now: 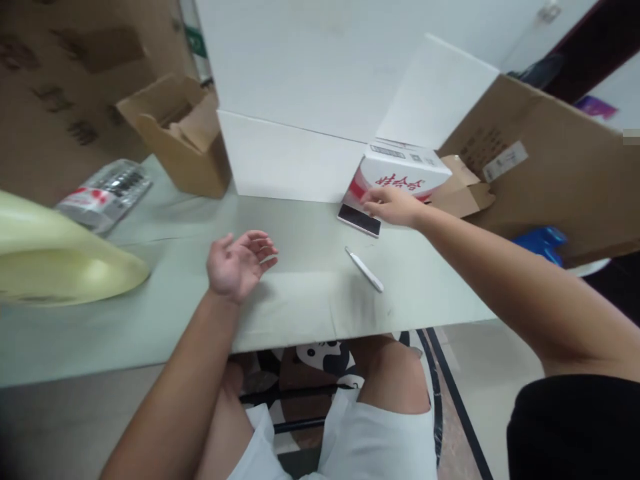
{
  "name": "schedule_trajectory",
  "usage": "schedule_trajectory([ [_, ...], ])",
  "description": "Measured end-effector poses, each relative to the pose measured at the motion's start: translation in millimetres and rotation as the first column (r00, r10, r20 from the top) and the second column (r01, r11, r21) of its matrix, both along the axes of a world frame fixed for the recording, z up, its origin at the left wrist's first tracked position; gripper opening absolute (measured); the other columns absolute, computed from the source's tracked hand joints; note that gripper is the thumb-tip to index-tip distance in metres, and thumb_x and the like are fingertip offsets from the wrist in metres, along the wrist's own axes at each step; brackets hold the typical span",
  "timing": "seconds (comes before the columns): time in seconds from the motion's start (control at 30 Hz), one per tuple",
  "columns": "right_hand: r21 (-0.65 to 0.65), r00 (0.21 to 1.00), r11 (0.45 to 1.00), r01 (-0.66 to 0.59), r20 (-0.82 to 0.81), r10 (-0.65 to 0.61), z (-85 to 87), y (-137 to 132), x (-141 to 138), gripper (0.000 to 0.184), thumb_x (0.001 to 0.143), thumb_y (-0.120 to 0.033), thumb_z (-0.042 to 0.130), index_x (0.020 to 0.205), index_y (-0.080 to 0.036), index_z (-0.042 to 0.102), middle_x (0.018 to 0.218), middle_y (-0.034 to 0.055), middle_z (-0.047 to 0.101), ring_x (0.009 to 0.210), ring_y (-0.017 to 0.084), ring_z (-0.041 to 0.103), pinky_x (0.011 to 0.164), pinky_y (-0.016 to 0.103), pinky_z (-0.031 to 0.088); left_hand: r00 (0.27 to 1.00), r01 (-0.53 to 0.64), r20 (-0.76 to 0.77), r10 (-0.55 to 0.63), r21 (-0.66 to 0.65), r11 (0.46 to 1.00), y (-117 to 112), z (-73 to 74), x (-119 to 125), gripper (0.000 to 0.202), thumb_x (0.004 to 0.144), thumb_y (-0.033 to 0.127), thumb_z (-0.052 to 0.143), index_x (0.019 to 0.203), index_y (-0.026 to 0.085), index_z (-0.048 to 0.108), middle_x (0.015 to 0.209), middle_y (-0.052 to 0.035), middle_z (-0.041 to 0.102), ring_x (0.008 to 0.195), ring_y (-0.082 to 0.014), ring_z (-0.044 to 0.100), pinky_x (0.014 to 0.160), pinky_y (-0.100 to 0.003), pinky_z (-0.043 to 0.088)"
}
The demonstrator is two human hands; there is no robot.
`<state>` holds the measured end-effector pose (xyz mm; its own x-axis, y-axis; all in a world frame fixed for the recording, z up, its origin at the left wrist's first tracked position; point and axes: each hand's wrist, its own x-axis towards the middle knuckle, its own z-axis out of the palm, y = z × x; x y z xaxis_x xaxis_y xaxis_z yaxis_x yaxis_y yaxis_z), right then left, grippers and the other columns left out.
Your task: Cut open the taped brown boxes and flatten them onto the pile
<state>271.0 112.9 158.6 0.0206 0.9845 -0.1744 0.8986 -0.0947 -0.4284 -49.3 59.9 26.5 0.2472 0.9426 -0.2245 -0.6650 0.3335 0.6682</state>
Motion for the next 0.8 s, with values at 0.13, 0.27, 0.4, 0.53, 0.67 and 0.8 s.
schedule_trajectory([
  [0.13,0.146,0.879,0.868,-0.475,0.135,0.458,-21.7,30.5,-122.8,0.025,0.091,-0.021,0.062,0.111,-0.02,0.076,0.116,0.0086,0.078,0.096,0.022,0.074,0.099,0.039,0.059,0.989,-0.093,-0.11,0.102,0.085,0.992,2.7,-0.3,-3.4,0.039,0.078,0.056,0.057,0.082,0.02,0.071,0.08,-0.0058,0.067,0.075,-0.0183,0.065,0.07,-0.029,0.049],
  [0.27,0.261,0.73,0.684,-0.681,0.171,0.662,-33.9,62.9,-243.3,0.03,0.09,-0.015,0.06,0.117,-0.019,0.074,0.152,0.0122,0.06,0.127,0.023,0.067,0.106,0.037,0.06,0.982,-0.105,-0.138,0.127,0.153,0.983,3.8,1.9,-8.6,0.039,0.082,0.058,0.053,0.081,0.022,0.066,0.08,-0.0059,0.066,0.077,-0.0212,0.064,0.075,-0.034,0.047],
  [0.4,0.32,0.74,0.67,-0.67,0.22,0.635,-30.4,97.7,-320.2,0.018,0.095,-0.018,0.061,0.109,-0.016,0.072,0.171,0.0081,0.038,0.141,0.023,0.058,0.123,0.042,0.049,0.983,-0.11,-0.13,0.132,0.166,0.98,3.7,2.7,-12.8,0.037,0.08,0.056,0.051,0.082,0.022,0.065,0.082,-0.0053,0.064,0.077,-0.0201,0.061,0.076,-0.034,0.045],
  [0.53,0.239,0.772,0.743,-0.625,0.328,0.544,-32.7,136.3,-341.4,0.013,0.091,-0.018,0.068,0.081,-0.013,0.063,0.139,0.012,0.064,0.136,0.029,0.062,0.122,0.046,0.049,0.987,-0.077,-0.13,0.098,0.159,0.984,3.7,0.8,-14.7,0.036,0.08,0.054,0.051,0.081,0.021,0.065,0.082,-0.0045,0.063,0.076,-0.0186,0.06,0.076,-0.033,0.043],
  [0.67,0.289,0.844,0.813,-0.506,0.362,0.396,-41.5,146.8,-327.6,0.031,0.085,-0.012,0.07,0.064,-0.017,0.047,0.124,0.0117,0.064,0.113,0.034,0.072,0.106,0.052,0.057,0.965,-0.161,-0.167,0.2,0.224,0.961,4.0,0.2,-17.8,0.035,0.082,0.053,0.052,0.08,0.02,0.065,0.078,-0.0039,0.062,0.075,-0.0182,0.058,0.075,-0.033,0.042],
  [0.8,0.325,0.758,0.7,-0.636,0.432,0.489,-40.5,119.4,-301.9,0.023,0.088,-0.016,0.059,0.066,-0.019,0.054,0.128,0.008,0.07,0.098,0.03,0.073,0.09,0.048,0.06,0.826,-0.431,-0.236,0.512,0.322,0.843,4.2,1.0,-24.9,0.028,0.086,0.048,0.055,0.077,0.022,0.059,0.071,-0.0016,0.055,0.07,-0.0177,0.054,0.073,-0.033,0.042],
])
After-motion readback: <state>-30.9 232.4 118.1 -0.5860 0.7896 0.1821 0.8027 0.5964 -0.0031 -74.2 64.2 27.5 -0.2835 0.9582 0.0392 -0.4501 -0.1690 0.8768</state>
